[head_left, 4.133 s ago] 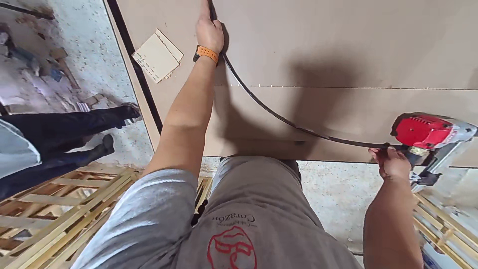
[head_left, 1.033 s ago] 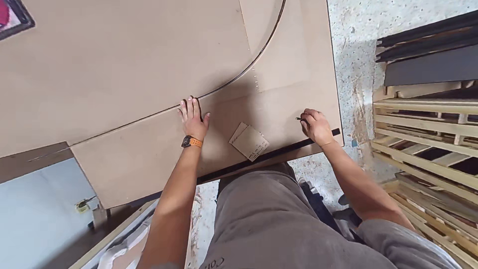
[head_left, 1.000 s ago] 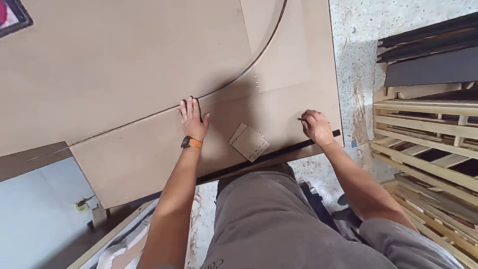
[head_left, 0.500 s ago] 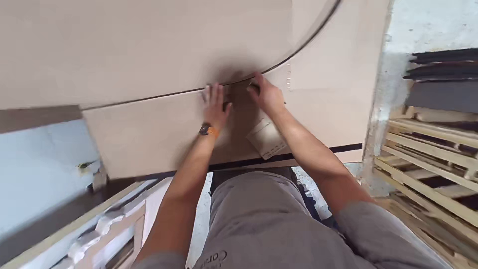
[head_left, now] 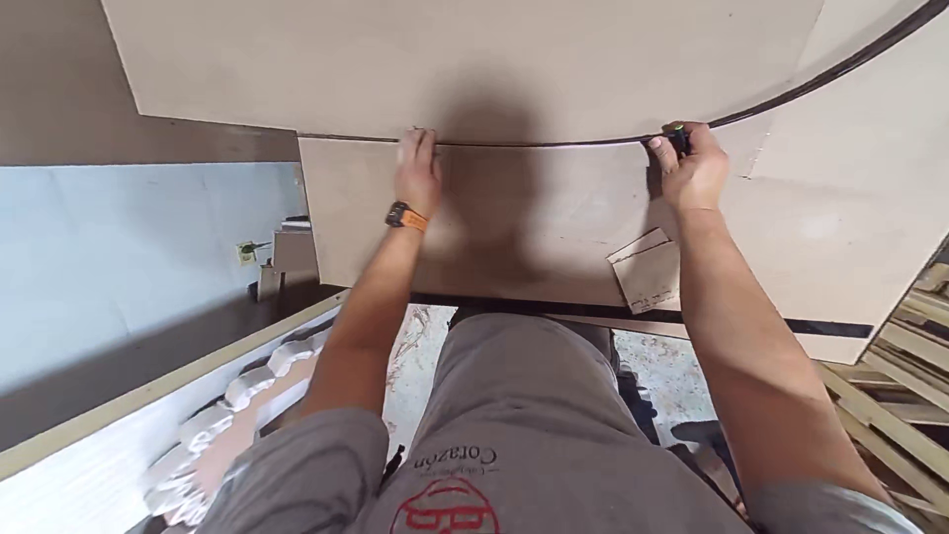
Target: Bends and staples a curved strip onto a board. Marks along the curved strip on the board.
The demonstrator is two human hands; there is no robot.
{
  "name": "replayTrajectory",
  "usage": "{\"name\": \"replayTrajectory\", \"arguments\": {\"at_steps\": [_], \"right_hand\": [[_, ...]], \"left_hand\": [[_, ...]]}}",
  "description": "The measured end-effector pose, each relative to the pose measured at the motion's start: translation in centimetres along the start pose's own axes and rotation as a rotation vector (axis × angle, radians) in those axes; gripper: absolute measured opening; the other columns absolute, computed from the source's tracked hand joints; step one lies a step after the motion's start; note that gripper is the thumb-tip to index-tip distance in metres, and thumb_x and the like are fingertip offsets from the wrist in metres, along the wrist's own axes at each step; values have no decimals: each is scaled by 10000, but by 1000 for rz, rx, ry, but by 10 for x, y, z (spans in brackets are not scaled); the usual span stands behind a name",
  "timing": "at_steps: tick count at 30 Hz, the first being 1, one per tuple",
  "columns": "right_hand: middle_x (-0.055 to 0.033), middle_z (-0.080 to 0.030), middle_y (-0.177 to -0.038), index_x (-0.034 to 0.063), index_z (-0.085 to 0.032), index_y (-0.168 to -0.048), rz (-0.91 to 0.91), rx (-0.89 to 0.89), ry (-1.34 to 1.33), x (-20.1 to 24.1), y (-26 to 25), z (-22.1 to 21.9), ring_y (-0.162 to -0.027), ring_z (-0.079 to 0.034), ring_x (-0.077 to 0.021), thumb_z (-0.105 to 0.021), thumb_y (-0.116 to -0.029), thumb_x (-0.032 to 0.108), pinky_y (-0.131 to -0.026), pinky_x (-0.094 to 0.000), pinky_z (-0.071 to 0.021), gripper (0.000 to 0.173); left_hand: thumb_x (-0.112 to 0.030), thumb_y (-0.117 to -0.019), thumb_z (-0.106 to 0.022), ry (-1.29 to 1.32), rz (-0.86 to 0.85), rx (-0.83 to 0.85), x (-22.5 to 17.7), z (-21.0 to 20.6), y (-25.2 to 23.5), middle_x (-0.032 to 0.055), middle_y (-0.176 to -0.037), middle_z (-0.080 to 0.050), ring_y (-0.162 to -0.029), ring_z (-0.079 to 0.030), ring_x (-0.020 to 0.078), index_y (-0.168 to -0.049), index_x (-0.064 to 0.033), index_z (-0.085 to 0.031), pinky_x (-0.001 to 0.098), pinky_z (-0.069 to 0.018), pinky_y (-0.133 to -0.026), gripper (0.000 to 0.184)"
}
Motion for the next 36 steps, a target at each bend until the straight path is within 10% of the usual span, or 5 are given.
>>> {"name": "replayTrajectory", "arguments": {"at_steps": [4,12,17,36], "right_hand": [[-88,-716,-1222,153,-649,-1311,27,-3,-19,-2,1,1,-1119,-691,-215,-577,-1001,582,-987,-477,-552,534],[-79,-718,-1226,113,-661,-1295,66,-34,-101,-5,1,-2,-1116,-687,-160,-624,-1006,502,-998,-392,-554,487],[-85,-719,-1212,96,-672,-1280,75,-51,-104,-6,0,-3,-1092,-692,-154,-645,-1001,480,-982,-368,-564,475],[-54,-701,-1004,122,-698,-1266,59,-102,-111,-3,9,6,-778,-654,-142,-720,-964,417,-709,-357,-597,423]], "left_hand": [[-351,-1071,-526,-96,-104,-4,49,19,-15,164,-1425,-578,-1373,-514,346,-1341,-105,-640,496,-433,-1150,383],[-348,-1074,-518,-219,-223,151,10,28,-39,200,-1353,-624,-1316,-540,425,-1167,-40,-699,631,-423,-1068,370],[-163,-1084,-462,-167,-489,191,-11,14,-45,211,-1242,-679,-1212,-621,419,-1175,-11,-678,600,-474,-1012,279],[-239,-1082,-357,-159,-696,178,21,-8,-52,281,-1157,-675,-1128,-634,497,-1066,58,-628,637,-495,-933,402]]}}
Point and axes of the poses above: each hand's wrist, its own y-axis away from the middle knuckle, its own z-axis out of the back of the hand, x = y × z, the point moved 4 cm from there along -y, towards the middle knuckle
